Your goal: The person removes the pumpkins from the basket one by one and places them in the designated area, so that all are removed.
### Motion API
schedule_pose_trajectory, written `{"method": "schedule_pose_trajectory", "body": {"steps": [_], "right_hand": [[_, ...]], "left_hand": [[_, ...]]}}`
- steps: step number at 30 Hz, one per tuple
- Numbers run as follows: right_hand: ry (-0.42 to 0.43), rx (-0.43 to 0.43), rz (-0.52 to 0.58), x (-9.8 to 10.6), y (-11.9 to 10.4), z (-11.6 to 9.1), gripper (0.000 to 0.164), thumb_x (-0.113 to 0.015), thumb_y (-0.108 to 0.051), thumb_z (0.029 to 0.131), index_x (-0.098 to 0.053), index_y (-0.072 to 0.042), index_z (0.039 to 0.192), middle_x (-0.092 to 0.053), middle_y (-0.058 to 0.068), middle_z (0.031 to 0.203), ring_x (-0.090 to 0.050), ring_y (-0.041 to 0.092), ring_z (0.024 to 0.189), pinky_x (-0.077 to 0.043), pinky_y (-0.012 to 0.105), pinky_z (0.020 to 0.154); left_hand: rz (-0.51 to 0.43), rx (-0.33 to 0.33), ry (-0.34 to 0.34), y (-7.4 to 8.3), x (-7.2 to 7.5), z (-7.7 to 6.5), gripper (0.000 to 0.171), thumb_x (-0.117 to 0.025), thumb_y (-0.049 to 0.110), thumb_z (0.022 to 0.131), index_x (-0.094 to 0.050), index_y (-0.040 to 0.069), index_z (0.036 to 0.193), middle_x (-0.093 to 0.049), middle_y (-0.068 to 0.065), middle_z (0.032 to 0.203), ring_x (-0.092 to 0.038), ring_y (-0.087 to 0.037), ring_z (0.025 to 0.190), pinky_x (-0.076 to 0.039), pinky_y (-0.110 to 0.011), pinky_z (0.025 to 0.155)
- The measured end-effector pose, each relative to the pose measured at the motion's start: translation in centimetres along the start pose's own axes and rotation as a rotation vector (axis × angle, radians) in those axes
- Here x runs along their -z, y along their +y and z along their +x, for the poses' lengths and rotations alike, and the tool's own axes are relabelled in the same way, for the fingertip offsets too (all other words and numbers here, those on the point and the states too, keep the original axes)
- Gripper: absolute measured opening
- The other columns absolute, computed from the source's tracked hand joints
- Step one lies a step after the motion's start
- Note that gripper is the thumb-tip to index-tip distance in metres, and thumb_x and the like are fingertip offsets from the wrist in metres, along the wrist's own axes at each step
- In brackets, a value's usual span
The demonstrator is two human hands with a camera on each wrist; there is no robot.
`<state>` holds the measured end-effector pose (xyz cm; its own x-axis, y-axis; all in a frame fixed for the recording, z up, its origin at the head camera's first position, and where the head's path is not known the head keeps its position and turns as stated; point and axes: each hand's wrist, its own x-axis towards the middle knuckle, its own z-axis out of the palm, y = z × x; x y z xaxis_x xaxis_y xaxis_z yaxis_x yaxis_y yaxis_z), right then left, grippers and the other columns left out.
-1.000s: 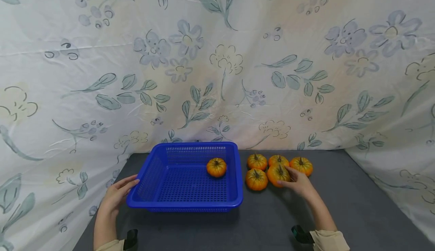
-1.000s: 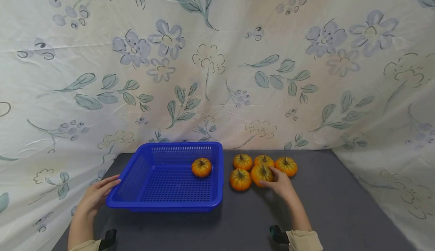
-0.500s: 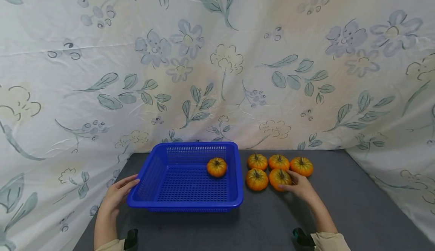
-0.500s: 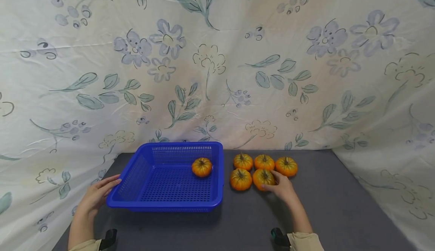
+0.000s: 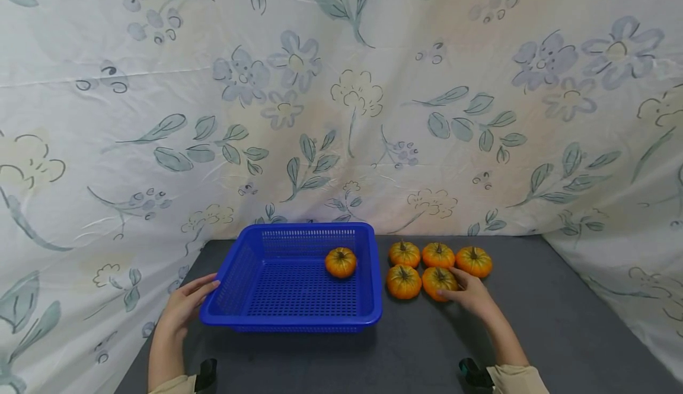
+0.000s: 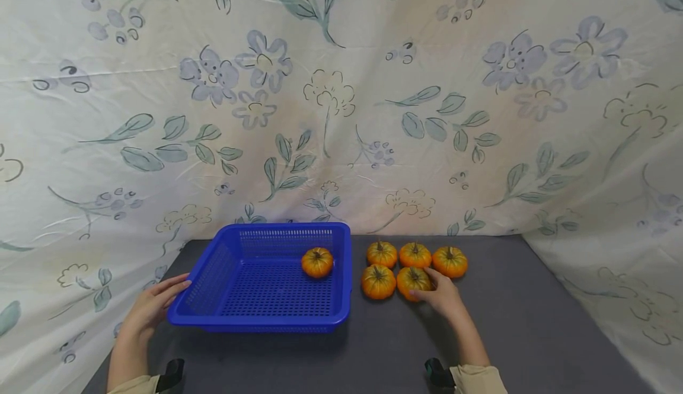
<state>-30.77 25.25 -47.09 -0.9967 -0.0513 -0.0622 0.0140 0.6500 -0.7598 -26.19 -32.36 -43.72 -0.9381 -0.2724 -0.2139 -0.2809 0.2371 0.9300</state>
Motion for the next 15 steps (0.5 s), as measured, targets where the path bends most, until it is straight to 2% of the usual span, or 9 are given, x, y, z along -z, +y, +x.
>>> {"method": "schedule_pose_trajectory", "body": {"steps": [7, 15], "right_hand": [[0.000, 0.002, 0.034, 0.2, -1.1, 0.0, 0.085, -0.070, -0.033, 0.090, -0.026, 0.011, 0.148, -0.031, 0.034, 0.150, -0.032, 0.052, 0.137, -0.034, 0.061, 0.109], [0.002, 0.012, 0.041, 0.5, -2.9, 0.4, 0.086, -0.066, -0.036, 0.093, -0.021, 0.007, 0.152, -0.023, 0.033, 0.154, -0.027, 0.053, 0.140, -0.035, 0.061, 0.109]], "left_hand": [[0.004, 0.007, 0.004, -0.1, 0.0, 0.2, 0.078, -0.071, 0.047, 0.086, -0.044, 0.003, 0.145, -0.064, 0.004, 0.119, -0.062, 0.000, 0.089, -0.056, -0.026, 0.079], [0.001, 0.016, 0.010, -0.1, 0.0, 0.4, 0.080, -0.071, 0.049, 0.085, -0.043, 0.004, 0.146, -0.061, -0.005, 0.130, -0.062, -0.002, 0.093, -0.056, -0.027, 0.080]]}}
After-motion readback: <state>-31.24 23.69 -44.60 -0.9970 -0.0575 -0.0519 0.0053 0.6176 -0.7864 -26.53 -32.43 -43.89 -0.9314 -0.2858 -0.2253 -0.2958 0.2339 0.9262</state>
